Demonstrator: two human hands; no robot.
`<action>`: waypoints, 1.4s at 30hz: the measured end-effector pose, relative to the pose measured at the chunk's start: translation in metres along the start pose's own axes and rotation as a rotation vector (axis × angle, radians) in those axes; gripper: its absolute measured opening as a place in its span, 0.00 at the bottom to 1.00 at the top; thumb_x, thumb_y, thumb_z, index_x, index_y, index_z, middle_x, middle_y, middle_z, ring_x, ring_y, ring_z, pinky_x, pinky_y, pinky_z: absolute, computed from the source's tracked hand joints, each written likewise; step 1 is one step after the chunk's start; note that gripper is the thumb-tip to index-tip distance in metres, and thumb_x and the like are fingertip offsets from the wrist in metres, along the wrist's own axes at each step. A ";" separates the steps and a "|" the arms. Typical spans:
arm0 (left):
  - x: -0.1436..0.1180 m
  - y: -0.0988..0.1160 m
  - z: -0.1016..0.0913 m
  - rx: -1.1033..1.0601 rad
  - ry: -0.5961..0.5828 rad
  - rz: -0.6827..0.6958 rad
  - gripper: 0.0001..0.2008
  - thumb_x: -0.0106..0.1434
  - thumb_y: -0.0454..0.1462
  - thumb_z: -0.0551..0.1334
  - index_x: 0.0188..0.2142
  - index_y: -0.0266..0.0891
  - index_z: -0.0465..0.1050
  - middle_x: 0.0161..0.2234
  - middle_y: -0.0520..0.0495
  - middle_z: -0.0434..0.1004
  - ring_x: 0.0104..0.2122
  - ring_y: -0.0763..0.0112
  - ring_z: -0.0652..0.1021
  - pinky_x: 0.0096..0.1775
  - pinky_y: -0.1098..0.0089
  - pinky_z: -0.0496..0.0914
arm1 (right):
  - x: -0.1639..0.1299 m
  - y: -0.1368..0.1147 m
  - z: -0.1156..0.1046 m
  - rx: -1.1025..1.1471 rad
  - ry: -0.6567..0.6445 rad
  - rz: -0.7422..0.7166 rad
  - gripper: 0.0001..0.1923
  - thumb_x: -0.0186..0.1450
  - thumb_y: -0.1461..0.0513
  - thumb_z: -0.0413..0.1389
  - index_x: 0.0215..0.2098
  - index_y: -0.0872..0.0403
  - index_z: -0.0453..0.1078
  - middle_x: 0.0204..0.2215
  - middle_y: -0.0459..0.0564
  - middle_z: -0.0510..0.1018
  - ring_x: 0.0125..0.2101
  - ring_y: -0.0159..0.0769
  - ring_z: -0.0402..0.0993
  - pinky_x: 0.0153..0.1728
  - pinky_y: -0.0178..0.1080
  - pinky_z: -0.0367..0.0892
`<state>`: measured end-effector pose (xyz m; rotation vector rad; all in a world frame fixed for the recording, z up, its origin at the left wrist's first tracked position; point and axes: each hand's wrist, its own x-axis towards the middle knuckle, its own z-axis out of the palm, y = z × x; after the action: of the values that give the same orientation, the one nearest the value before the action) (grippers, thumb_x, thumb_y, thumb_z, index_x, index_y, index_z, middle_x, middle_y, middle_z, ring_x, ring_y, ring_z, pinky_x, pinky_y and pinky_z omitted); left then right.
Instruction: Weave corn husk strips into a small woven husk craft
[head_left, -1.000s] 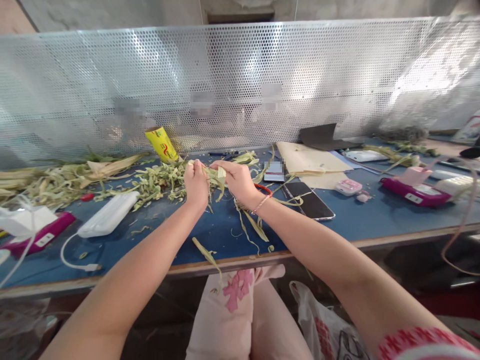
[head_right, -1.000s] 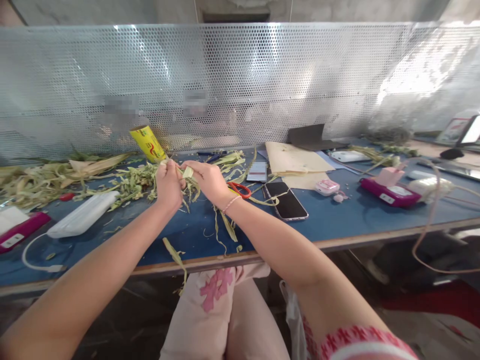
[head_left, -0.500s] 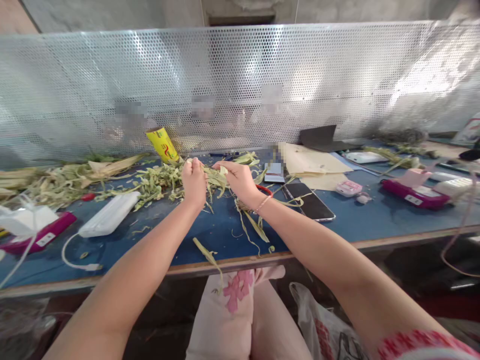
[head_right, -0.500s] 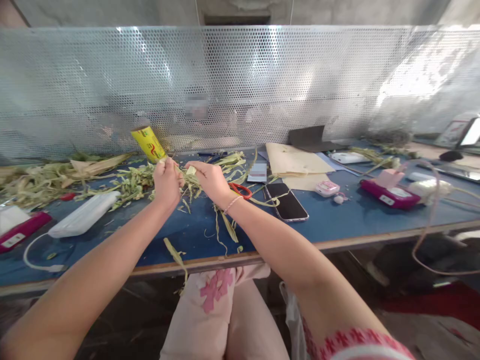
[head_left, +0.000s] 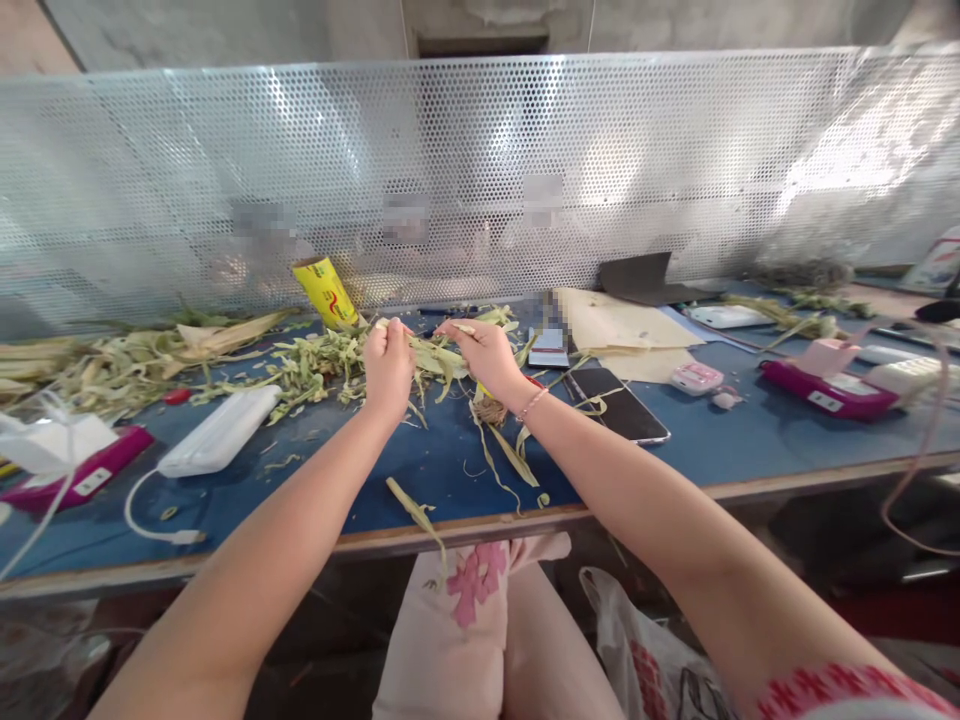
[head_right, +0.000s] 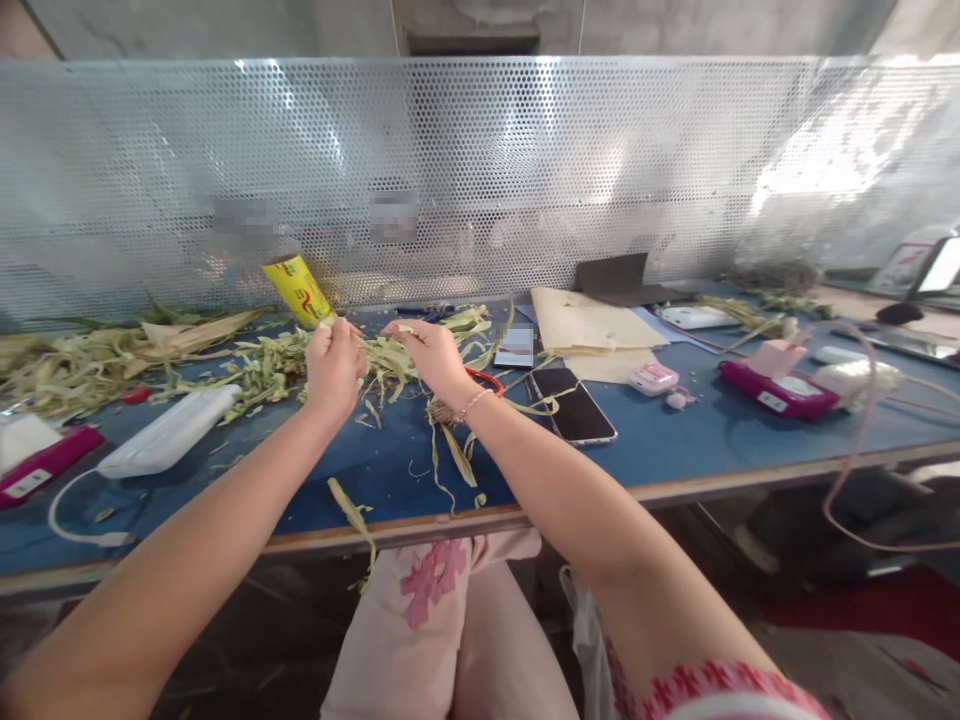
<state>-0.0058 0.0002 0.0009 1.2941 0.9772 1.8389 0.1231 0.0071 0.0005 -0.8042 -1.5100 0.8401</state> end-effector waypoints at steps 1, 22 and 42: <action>0.001 0.002 -0.001 -0.043 0.005 -0.026 0.12 0.57 0.45 0.58 0.27 0.39 0.63 0.12 0.60 0.50 0.12 0.81 0.55 0.16 0.76 0.48 | 0.000 0.002 0.000 0.019 -0.008 0.027 0.12 0.59 0.58 0.50 0.29 0.57 0.72 0.11 0.38 0.56 0.13 0.22 0.52 0.15 0.28 0.52; -0.003 0.001 0.001 -0.079 -0.202 -0.112 0.12 0.46 0.43 0.67 0.24 0.35 0.73 0.20 0.51 0.73 0.20 0.81 0.71 0.26 0.77 0.66 | 0.011 0.026 0.004 0.385 0.023 0.159 0.12 0.57 0.55 0.52 0.26 0.57 0.65 0.14 0.38 0.61 0.11 0.22 0.54 0.13 0.30 0.51; -0.009 0.004 0.003 -0.178 -0.390 -0.443 0.08 0.51 0.38 0.64 0.25 0.37 0.65 0.24 0.50 0.72 0.25 0.74 0.75 0.29 0.70 0.71 | 0.001 0.013 0.003 0.017 -0.057 -0.040 0.09 0.58 0.62 0.48 0.38 0.53 0.59 0.22 0.39 0.64 0.16 0.23 0.59 0.19 0.29 0.58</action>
<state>-0.0011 -0.0088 0.0008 1.1573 0.7883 1.2481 0.1205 0.0141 -0.0104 -0.7406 -1.5624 0.8513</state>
